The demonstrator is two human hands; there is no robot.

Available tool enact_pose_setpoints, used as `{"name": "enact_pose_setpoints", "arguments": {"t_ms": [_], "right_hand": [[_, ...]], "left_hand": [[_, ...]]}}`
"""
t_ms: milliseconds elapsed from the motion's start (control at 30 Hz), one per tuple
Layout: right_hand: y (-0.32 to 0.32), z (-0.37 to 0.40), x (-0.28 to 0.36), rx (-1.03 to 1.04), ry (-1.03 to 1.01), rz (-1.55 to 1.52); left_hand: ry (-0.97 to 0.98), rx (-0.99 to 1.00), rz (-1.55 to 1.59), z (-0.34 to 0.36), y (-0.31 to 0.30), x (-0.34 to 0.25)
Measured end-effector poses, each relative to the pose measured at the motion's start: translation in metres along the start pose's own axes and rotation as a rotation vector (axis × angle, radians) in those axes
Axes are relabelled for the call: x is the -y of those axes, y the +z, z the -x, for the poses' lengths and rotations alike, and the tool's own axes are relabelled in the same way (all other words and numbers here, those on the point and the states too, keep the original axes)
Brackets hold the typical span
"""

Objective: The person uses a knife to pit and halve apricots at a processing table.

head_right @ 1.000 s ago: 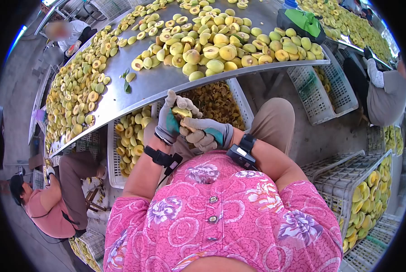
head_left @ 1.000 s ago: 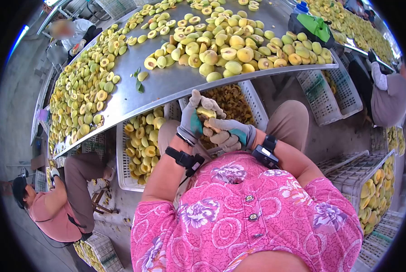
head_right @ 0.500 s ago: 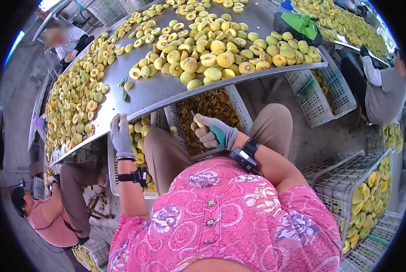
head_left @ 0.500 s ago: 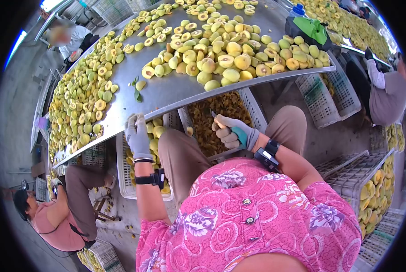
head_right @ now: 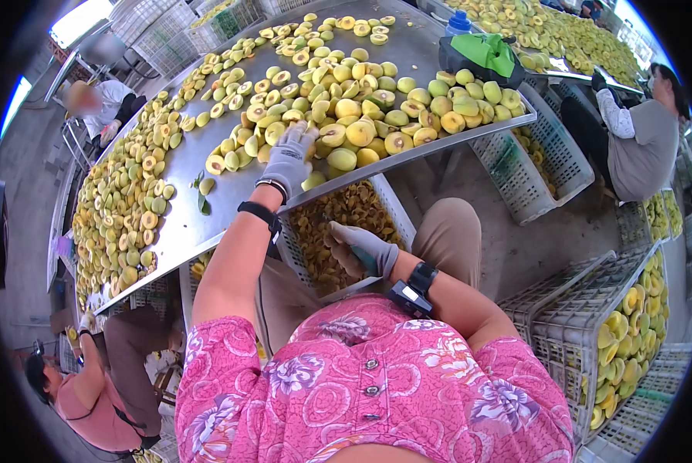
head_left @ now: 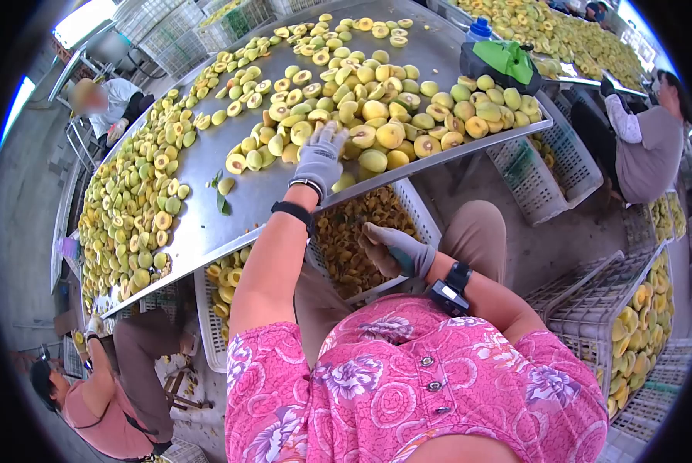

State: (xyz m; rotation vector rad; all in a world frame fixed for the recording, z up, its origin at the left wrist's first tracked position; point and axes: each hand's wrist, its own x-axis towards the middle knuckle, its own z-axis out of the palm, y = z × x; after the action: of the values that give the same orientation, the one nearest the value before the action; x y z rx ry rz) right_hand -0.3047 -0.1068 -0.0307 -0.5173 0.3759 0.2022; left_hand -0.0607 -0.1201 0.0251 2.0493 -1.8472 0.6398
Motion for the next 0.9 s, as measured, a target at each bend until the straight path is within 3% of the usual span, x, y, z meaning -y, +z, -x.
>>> {"name": "enact_pose_setpoints", "arguments": {"t_ms": [33,100,133,167,233,267,300,333,367,433,533,633,667,800,900], "right_hand": [[0.000,0.003,0.002,-0.003,-0.007,0.001],[0.000,0.005,0.003,-0.003,-0.036,0.050],[0.002,0.005,0.003,-0.001,-0.039,0.045],[0.004,0.005,0.002,-0.046,-0.071,0.099],[0.011,0.007,0.002,-0.086,-0.099,0.154],[0.020,0.012,0.006,-0.142,-0.143,0.272],[0.029,0.015,0.010,-0.198,-0.189,0.389],[0.038,0.013,0.013,-0.319,-0.179,0.440],[0.043,0.014,0.015,-0.311,-0.174,0.438],[0.052,0.014,0.019,-0.283,-0.244,0.531],[0.066,0.006,0.028,-0.240,-0.297,0.655],[0.085,0.003,0.032,-0.258,-0.392,0.756],[0.088,0.001,0.034,-0.263,-0.428,0.816],[0.096,-0.001,0.041,-0.292,-0.483,0.967],[0.097,-0.005,0.040,-0.328,-0.494,1.051]], "left_hand": [[0.006,-0.005,0.003,-0.006,0.008,0.002],[0.002,0.384,0.020,-0.014,0.009,0.005],[-0.037,0.411,0.064,-0.014,0.008,0.008],[-0.035,0.419,0.062,-0.011,0.004,0.008],[-0.210,0.297,0.253,-0.005,-0.006,0.008],[-0.244,0.139,0.344,0.003,-0.005,0.009],[-0.242,0.138,0.335,0.006,-0.006,0.009],[-0.525,0.069,0.914,0.010,-0.007,0.009],[-0.808,-0.018,1.495,0.017,-0.013,0.005],[-0.938,-0.170,1.893,0.035,-0.026,-0.002],[-0.934,-0.371,2.334,0.054,-0.039,-0.015],[-0.986,-0.531,2.394,0.068,-0.051,-0.035],[-0.897,-0.414,2.442,0.075,-0.051,-0.034],[-0.747,-0.440,2.509,0.092,-0.051,-0.043],[-0.836,-0.504,2.384,0.098,-0.056,-0.052]]}}
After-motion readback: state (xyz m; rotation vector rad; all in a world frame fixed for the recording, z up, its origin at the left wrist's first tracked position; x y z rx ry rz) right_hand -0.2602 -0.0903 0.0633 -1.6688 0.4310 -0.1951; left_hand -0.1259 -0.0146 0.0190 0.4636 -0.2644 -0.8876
